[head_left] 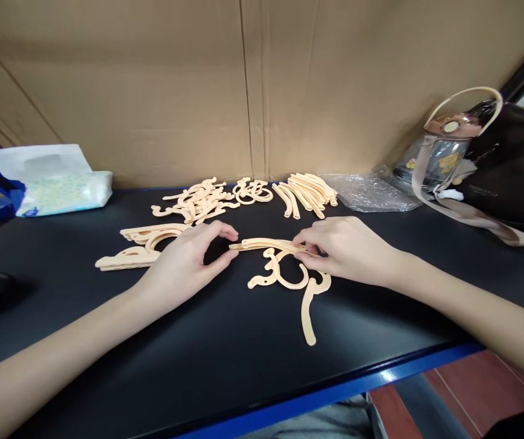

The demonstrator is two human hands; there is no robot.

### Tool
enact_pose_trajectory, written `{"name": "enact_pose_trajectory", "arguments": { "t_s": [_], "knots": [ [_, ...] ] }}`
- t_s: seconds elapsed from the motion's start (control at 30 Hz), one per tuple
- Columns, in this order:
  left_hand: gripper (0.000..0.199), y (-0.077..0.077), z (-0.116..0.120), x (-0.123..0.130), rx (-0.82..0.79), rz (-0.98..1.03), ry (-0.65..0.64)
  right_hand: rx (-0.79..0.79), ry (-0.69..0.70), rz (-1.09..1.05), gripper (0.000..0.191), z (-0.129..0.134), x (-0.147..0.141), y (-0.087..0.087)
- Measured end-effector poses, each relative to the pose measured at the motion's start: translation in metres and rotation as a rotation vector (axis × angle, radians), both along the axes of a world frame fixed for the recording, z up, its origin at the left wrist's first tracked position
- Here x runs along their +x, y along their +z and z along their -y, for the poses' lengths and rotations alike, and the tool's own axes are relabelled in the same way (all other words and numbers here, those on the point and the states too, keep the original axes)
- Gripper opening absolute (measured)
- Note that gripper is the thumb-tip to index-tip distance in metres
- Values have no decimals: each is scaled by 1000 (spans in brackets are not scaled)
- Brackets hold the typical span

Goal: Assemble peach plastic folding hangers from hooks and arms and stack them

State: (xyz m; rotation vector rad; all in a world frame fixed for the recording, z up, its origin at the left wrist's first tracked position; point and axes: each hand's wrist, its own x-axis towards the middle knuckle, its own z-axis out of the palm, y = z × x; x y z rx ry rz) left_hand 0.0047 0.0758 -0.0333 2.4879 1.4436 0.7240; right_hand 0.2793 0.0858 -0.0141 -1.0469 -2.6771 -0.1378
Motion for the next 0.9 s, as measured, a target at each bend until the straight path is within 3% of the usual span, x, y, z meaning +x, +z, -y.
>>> {"name": "enact_pose_trajectory", "arguments": {
  "t_s": [0.17, 0.3, 0.57, 0.9],
  "knots": [
    [23, -3, -2, -1, 37, -12, -43, 36, 17, -192, 13, -8, 3, -1],
    [22, -2, -2, -1, 54, -32, -43, 90, -6, -206, 17, -20, 8, -3],
    [20, 0, 1, 1, 90, -86, -21, 5, -48, -232, 22, -31, 10, -12],
    [16, 3, 2, 2, 170, -200, 99, -90, -112, -387, 19, -27, 11, -7]
  ]
}}
